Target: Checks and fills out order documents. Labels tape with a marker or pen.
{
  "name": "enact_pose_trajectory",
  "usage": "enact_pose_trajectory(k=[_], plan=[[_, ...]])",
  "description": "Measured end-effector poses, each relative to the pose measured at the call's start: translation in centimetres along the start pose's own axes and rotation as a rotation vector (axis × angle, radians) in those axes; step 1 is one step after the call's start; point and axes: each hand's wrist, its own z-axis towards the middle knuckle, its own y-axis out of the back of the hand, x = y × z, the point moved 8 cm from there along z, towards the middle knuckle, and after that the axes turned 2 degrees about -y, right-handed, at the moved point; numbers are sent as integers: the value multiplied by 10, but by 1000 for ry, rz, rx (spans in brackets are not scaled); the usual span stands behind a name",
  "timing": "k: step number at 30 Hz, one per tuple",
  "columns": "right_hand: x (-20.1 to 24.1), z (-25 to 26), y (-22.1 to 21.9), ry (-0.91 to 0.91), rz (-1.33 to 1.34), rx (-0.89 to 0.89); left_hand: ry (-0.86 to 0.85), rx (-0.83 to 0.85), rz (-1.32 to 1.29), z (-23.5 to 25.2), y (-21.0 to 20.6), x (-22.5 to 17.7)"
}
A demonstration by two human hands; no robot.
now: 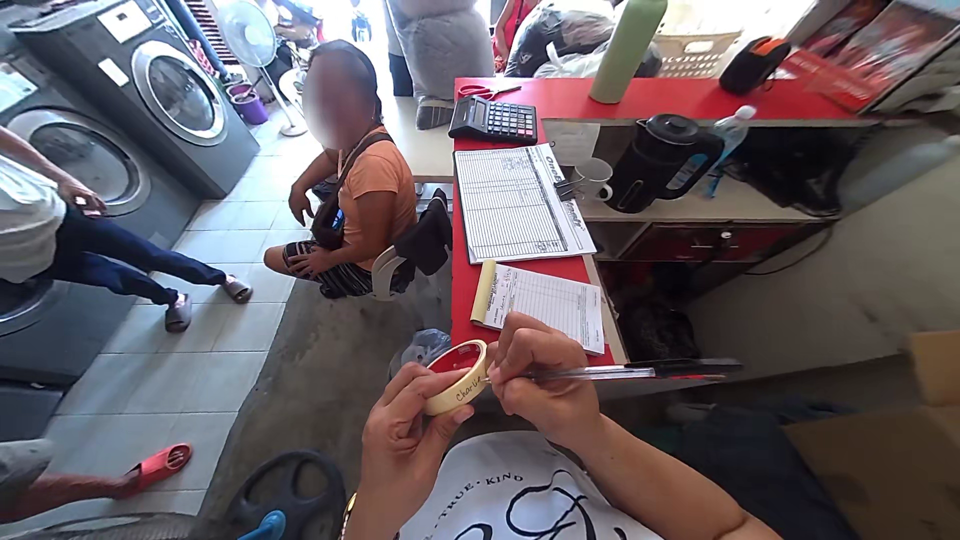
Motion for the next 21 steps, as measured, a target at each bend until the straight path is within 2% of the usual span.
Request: enact_pose_trajectory(k=[3, 6, 10, 16, 21], plan=[[-9, 3, 7, -111, 212, -20, -1, 9, -86, 0, -1, 4], [-15, 10, 7, -203, 396, 32, -1, 61, -131, 1, -1, 7], [-19, 8, 4, -231, 337, 80, 46, 134, -176, -2, -2, 16], [-26, 0, 1, -316, 350, 70, 125, 139, -287, -6, -6, 22], [-28, -2, -2, -338, 471, 96, 114, 69, -172, -7, -5, 21]])
